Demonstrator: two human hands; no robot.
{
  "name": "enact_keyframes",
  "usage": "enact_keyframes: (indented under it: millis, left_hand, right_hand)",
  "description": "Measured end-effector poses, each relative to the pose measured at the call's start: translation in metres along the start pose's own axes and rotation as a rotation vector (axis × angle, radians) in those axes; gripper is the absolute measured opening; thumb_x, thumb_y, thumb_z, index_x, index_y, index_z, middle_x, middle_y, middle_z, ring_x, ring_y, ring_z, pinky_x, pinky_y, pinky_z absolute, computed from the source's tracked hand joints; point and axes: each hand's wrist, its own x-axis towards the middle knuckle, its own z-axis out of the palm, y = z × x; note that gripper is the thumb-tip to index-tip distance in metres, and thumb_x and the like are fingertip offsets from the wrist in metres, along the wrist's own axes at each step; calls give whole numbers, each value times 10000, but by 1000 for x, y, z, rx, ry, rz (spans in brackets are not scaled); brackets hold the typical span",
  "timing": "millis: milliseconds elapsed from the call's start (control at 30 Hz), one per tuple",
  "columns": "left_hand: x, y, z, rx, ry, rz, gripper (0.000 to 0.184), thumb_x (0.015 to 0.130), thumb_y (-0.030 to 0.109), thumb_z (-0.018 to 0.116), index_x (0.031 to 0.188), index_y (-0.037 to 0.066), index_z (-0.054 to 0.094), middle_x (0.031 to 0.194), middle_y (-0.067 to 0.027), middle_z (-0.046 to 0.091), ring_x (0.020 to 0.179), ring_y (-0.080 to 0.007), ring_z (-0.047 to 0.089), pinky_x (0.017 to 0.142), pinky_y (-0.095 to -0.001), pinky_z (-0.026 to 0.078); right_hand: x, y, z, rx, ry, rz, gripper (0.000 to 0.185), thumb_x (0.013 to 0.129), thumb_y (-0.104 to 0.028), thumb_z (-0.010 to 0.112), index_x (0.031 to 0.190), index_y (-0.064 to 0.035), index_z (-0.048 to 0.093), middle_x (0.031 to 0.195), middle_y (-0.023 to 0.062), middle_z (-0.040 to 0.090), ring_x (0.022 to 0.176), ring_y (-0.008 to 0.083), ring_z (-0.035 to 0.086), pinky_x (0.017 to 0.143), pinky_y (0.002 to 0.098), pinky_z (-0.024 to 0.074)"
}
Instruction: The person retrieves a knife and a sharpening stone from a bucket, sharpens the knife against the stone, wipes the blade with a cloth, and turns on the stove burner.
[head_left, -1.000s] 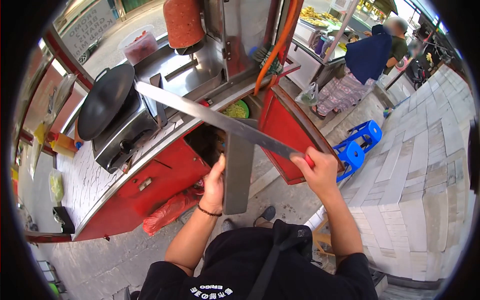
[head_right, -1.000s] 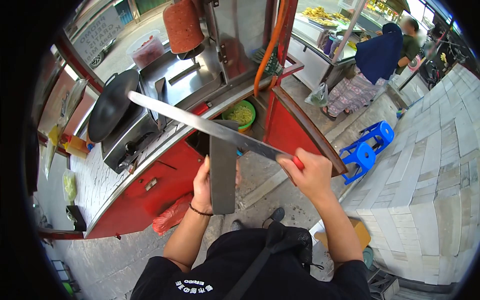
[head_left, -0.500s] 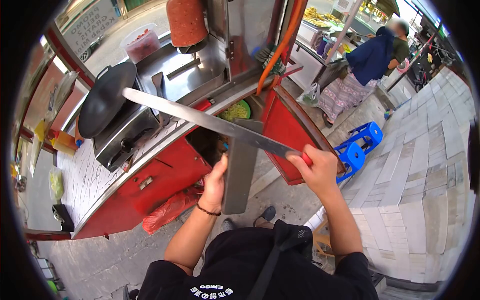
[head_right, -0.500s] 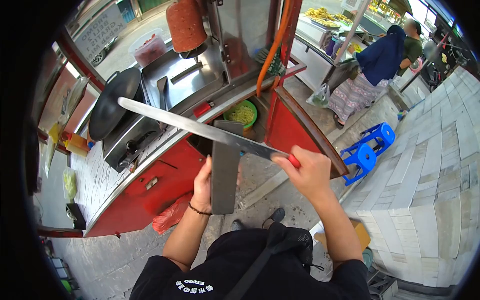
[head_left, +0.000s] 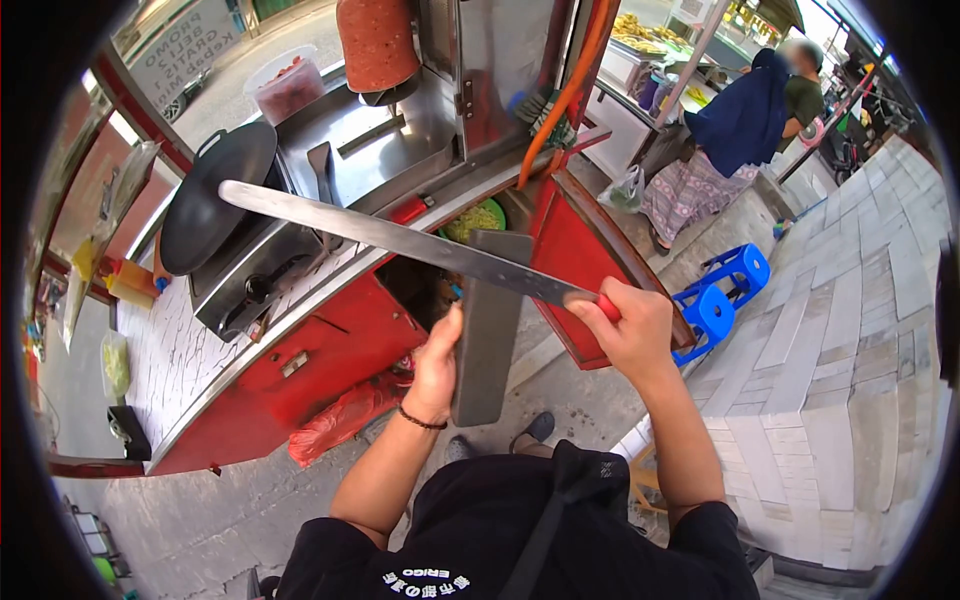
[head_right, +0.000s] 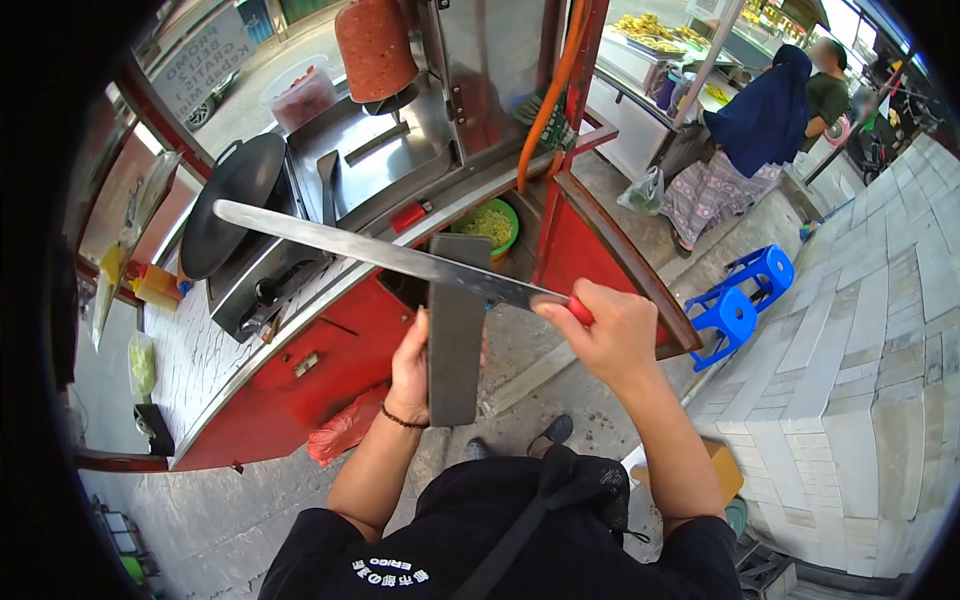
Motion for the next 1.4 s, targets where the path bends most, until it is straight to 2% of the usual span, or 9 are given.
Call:
enact_keyframes:
  millis: [200, 333, 467, 600, 800, 867, 1000, 1267, 1400]
  left_hand:
    - [-2, 73, -49, -292, -143, 280, 608, 1021, 567, 413, 1254, 27, 567, 1081, -141, 654, 840, -239, 622, 712, -374, 524]
    - [-8, 35, -19, -293, 63, 49, 635, 1013, 563, 419, 1200, -27, 558, 1016, -134, 622, 838, -210, 588, 647, -347, 520]
    - [-7, 1, 22, 287, -83, 101, 667, 1005, 581, 447, 1312, -3, 549, 1120, -90, 662, 940, -200, 638, 795, -286, 510]
    - [-13, 21, -4, -260, 55, -75, 657, 1014, 587, 410, 1286, 8, 559, 1089, -102, 651, 870, -206, 614, 739, -277, 488]
    - [-6, 49, -30, -200, -154, 183, 629, 1000, 578, 414, 1106, -21, 573, 946, -99, 598, 814, -184, 563, 653, -320, 456]
    - [-7, 8, -10, -100, 134, 95, 577, 1001, 532, 474, 1190, -3, 580, 1071, -76, 631, 960, -175, 596, 778, -322, 497]
    - [-13, 3, 7, 136, -37, 45, 535, 1043, 427, 494, 1368, 6, 553, 1264, -57, 631, 1126, -159, 590, 993, -310, 446]
    - [-18, 69, -42, -366, -84, 42, 621, 997, 586, 446, 1186, 13, 594, 961, -136, 668, 797, -240, 666, 711, -382, 557]
    - [-10, 7, 6, 350, 11, 208, 570, 1024, 501, 464, 1247, -9, 588, 1083, -101, 660, 893, -216, 637, 813, -352, 525]
  right_hand:
    - [-78, 52, -17, -37, -192, 84, 489, 816, -370, 800, 592, -74, 480, 526, 128, 510, 463, 314, 528, 462, 389, 387]
    - [-46, 28, -15, -15, -149, 94, 483, 822, -373, 794, 591, -87, 482, 516, 124, 486, 461, 323, 517, 455, 399, 374]
    - [10, -6, 0, 81, -7, -2, 488, 836, -381, 782, 617, -76, 472, 542, 128, 476, 472, 329, 493, 453, 401, 357]
    - [-23, 18, 2, 110, -122, 84, 501, 835, -378, 787, 598, -70, 471, 527, 139, 455, 459, 327, 478, 454, 399, 359]
    - [-55, 29, 10, 51, -162, 73, 503, 833, -403, 786, 601, -76, 482, 524, 125, 480, 463, 323, 510, 455, 402, 377]
    - [-18, 1, 21, 157, -90, 42, 498, 840, -400, 781, 616, -67, 485, 530, 132, 481, 467, 329, 507, 452, 404, 374]
    - [14, -14, 24, 231, -20, 91, 512, 851, -397, 773, 621, -50, 475, 537, 145, 472, 467, 338, 488, 452, 403, 368]
    - [-70, 28, 25, 130, -238, 164, 488, 840, -391, 784, 612, -59, 508, 517, 141, 478, 475, 338, 539, 465, 390, 406]
    - [0, -20, 26, 247, -19, 24, 459, 858, -342, 778, 626, -50, 511, 513, 135, 470, 450, 327, 494, 448, 389, 371]
